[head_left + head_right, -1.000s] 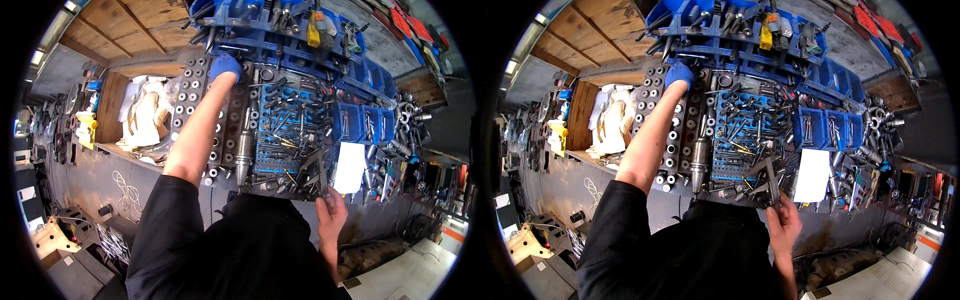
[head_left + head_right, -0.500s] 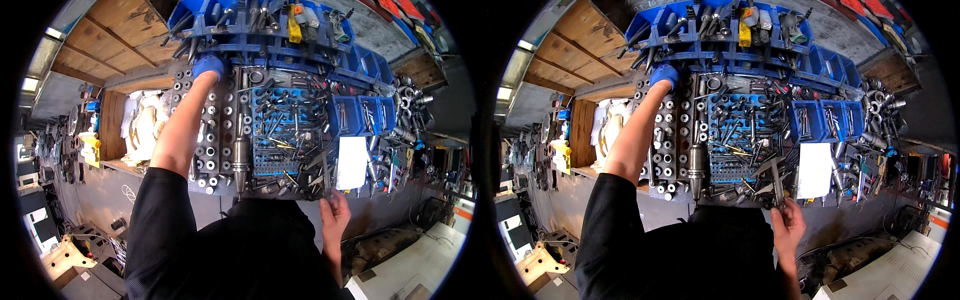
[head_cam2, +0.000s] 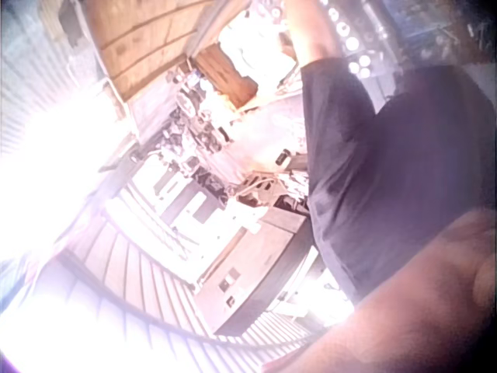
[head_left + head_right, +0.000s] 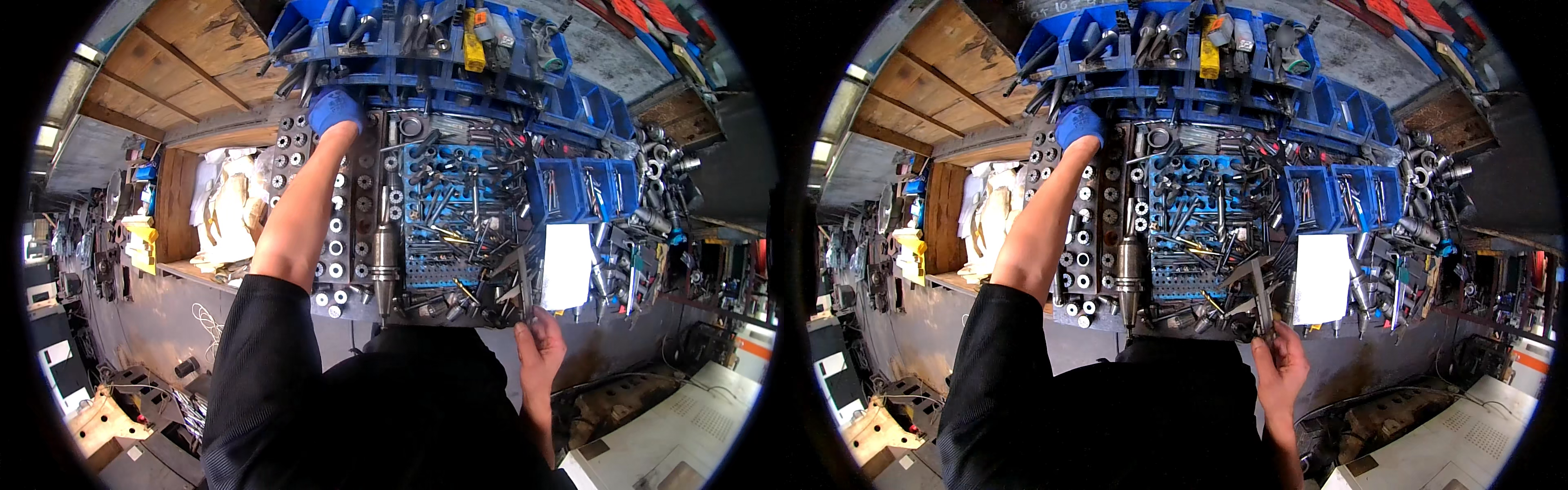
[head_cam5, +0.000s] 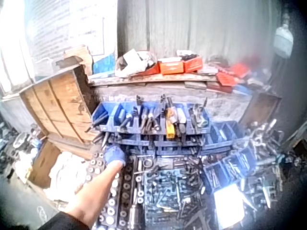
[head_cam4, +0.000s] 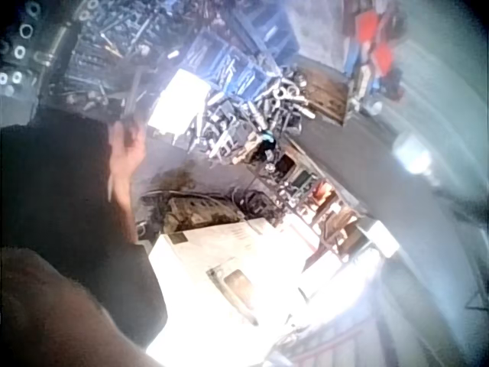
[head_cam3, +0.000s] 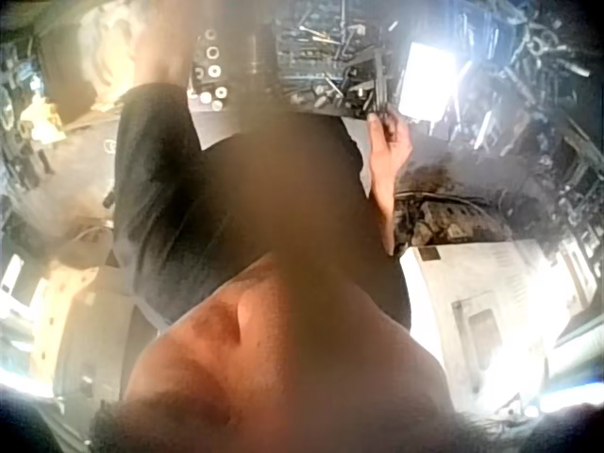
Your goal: The person holds a piece of paper with technical notes, picks up metal cylinders one by one, measures them using a caliper, and then places the cylinders into holes in a metal organizing block.
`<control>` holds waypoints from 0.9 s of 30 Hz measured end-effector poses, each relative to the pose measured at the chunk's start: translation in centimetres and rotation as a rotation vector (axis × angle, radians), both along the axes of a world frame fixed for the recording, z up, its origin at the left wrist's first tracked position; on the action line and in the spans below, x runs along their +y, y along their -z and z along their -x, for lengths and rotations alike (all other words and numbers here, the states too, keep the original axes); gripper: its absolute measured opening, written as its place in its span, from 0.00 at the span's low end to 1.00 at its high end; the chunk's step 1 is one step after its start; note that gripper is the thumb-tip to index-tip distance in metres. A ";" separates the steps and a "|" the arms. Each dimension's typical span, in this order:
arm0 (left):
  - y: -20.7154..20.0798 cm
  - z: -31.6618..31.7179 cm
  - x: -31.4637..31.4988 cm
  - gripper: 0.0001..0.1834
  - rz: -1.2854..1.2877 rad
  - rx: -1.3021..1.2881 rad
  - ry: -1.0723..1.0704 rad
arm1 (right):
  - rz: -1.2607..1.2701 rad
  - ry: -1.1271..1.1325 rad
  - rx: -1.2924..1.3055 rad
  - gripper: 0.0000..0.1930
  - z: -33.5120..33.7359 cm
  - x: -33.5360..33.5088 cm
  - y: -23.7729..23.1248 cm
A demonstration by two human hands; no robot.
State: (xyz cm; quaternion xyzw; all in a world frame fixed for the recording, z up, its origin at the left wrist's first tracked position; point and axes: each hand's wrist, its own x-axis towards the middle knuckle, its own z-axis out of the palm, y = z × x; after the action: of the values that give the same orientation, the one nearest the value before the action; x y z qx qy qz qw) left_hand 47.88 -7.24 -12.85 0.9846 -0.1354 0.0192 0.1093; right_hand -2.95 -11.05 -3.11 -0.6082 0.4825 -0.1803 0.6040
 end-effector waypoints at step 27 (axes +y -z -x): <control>-12.1 26.2 15.9 0.38 1.851 1.503 0.584 | 0.043 -0.194 -0.083 0.21 -3.6 1.3 -1.0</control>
State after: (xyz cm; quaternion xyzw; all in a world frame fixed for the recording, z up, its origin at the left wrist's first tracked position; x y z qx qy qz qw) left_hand 21.73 8.66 -0.72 0.2348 -0.1894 -0.4894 0.8182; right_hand 0.65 -9.73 -2.15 -0.6570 0.3918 -0.1562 0.6249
